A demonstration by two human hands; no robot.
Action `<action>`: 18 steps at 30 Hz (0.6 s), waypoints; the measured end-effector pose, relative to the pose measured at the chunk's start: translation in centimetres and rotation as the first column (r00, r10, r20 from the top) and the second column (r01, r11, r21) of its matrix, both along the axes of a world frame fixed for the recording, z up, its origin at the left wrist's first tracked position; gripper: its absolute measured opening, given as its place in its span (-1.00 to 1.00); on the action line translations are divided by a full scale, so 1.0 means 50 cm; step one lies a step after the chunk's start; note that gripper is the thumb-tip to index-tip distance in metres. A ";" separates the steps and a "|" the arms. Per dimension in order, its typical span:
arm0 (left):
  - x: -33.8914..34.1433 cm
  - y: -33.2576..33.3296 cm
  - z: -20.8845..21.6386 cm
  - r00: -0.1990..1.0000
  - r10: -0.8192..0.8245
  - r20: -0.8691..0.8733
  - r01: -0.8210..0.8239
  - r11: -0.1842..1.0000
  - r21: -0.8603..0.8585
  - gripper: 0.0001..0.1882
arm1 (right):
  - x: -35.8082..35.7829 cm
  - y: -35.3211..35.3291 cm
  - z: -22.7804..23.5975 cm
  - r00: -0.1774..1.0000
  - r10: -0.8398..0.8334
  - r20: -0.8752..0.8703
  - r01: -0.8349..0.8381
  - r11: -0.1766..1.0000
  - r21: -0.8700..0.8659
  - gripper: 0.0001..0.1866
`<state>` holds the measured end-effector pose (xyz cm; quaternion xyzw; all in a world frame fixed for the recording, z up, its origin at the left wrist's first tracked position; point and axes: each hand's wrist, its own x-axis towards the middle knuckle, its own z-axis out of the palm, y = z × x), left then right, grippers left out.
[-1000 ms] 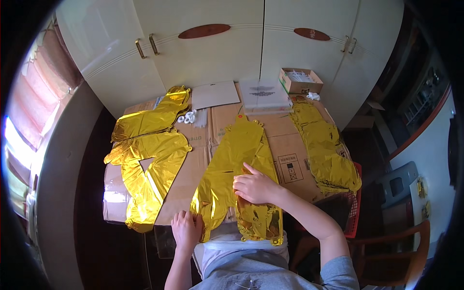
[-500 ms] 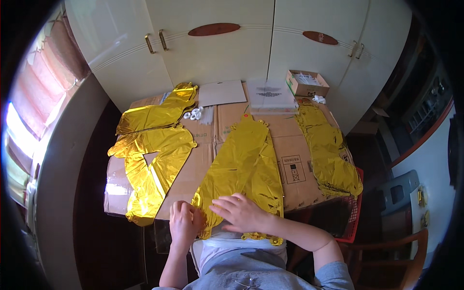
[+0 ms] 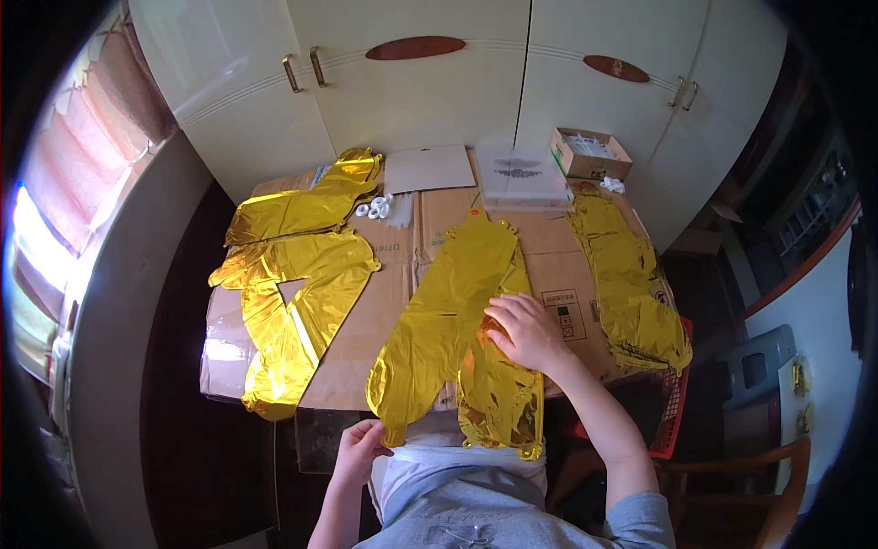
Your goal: Folding gold foil balloons and placing them into plastic packaging with a backing card.
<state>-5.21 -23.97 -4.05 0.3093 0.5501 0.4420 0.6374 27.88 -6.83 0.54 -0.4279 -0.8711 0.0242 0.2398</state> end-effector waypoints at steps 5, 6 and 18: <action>0.048 0.036 0.043 0.997 0.079 0.008 -0.078 0.956 0.283 -0.92 | 0.016 -0.008 -0.025 1.000 0.010 0.007 -0.010 1.000 -0.010 -0.60; 0.056 0.044 0.051 0.987 0.090 -0.130 -0.026 0.904 0.427 -0.93 | 0.016 -0.011 -0.029 1.000 0.014 0.014 -0.013 1.000 -0.010 -0.60; 0.258 0.155 0.146 0.601 0.006 -0.799 0.762 0.298 0.576 -0.86 | 0.012 -0.025 -0.001 0.946 -0.118 -0.302 0.102 0.993 -0.066 -0.71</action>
